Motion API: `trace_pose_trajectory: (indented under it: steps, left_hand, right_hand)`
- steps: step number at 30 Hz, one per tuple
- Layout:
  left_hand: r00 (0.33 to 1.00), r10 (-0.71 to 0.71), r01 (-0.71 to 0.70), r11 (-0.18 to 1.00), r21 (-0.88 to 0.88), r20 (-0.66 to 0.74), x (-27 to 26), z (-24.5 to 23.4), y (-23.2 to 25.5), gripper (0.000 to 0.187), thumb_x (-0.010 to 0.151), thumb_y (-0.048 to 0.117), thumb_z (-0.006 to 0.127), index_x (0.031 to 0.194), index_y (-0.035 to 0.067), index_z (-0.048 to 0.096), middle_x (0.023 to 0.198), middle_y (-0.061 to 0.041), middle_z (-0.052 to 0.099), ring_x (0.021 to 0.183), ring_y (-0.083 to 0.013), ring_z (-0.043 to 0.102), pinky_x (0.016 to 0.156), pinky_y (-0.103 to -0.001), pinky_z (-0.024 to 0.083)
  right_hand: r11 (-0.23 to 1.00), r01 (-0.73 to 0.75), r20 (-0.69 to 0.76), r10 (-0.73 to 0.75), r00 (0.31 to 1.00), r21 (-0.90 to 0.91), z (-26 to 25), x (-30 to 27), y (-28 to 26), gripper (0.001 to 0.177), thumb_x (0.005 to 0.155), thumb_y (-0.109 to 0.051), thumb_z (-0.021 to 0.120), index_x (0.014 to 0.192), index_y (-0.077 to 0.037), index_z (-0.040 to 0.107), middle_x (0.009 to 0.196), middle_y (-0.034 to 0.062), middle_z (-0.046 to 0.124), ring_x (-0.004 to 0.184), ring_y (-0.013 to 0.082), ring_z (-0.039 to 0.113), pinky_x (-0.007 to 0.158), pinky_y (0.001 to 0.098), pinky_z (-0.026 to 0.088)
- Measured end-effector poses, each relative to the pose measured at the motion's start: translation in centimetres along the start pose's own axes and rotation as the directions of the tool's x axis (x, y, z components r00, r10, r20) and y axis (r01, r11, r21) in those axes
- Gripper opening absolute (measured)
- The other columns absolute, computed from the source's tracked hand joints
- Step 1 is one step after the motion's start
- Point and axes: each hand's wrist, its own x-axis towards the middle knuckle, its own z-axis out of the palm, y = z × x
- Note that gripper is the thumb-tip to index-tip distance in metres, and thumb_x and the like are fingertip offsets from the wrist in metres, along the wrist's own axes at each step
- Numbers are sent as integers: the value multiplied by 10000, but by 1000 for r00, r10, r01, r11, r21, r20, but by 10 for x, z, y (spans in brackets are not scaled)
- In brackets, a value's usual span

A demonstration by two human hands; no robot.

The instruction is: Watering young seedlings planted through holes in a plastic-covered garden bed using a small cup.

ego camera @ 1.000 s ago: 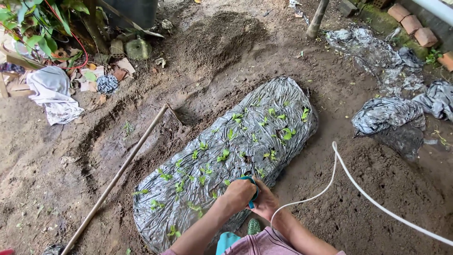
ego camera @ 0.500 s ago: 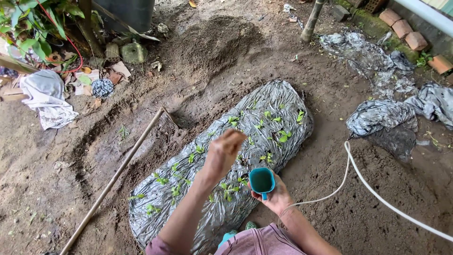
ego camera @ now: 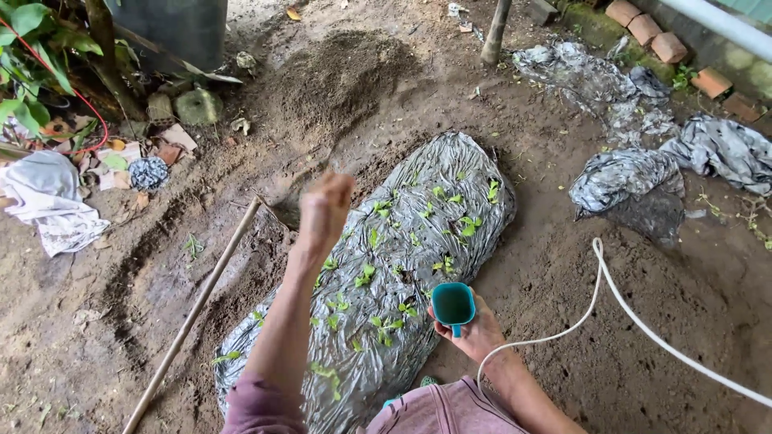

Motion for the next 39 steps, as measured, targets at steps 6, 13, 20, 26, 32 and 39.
trace_pose_trajectory:
  steps: [6, 13, 20, 26, 32, 39]
  left_hand:
    - [986, 39, -77, 969, 236, 164, 2, 3, -10, 206, 1069, 0, 574, 925, 37, 716, 667, -25, 630, 413, -60, 429, 307, -183, 359]
    - [759, -349, 102, 897, 430, 549, -38, 34, -1, 353, 955, 94, 634, 1306, 86, 601, 1204, -180, 613, 840, -189, 556, 745, -304, 482]
    - [538, -268, 334, 938, 90, 800, -150, 43, 91, 1157, 768, 543, 843, 1605, 114, 171, 1606, -219, 316, 1466, -379, 351, 1180, -616, 308]
    - [695, -271, 407, 912, -53, 666, -193, 49, 99, 967, 832, 464, 796, 1560, 95, 278, 1544, -235, 420, 1453, -404, 370, 1161, -631, 288]
    - [664, -297, 474, 877, -78, 686, -210, 38, 91, 956, 830, 430, 808, 1563, 138, 269, 1530, -208, 401, 1392, -355, 432, 1119, -568, 377]
    - [788, -242, 357, 929, -100, 566, -231, 31, 87, 852, 800, 242, 876, 1479, 76, 389, 1454, -205, 518, 1389, -342, 482, 1170, -542, 353]
  right_hand:
    - [991, -73, -170, 90, 981, 108, 18, -14, 1, 663, 893, -499, 602, 1371, -53, 496, 1323, 278, 594, 1094, 407, 603, 870, 474, 473]
    - [992, -51, -59, 58, 997, 116, 8, -3, 2, 698, 806, -437, 703, 1340, -25, 525, 1285, 299, 591, 1072, 438, 611, 827, 482, 510]
    - [995, -79, 187, 66, 980, 62, -2, 6, 10, 825, 766, -494, 740, 1410, -23, 529, 1284, 293, 627, 1071, 429, 669, 754, 476, 628]
    - [969, -151, 68, 166, 984, -194, 16, 8, 21, 667, 859, -596, 593, 1215, -33, 625, 979, 214, 675, 693, 386, 654, 407, 318, 474]
    - [942, -213, 63, 237, 969, -258, 33, -9, 26, 606, 861, -558, 624, 1255, -98, 612, 1095, 188, 679, 857, 350, 684, 413, 289, 503]
    - [898, -228, 113, 288, 951, -376, 37, -16, 26, 689, 773, -604, 664, 1261, -120, 611, 1181, 174, 656, 1039, 364, 644, 666, 416, 561]
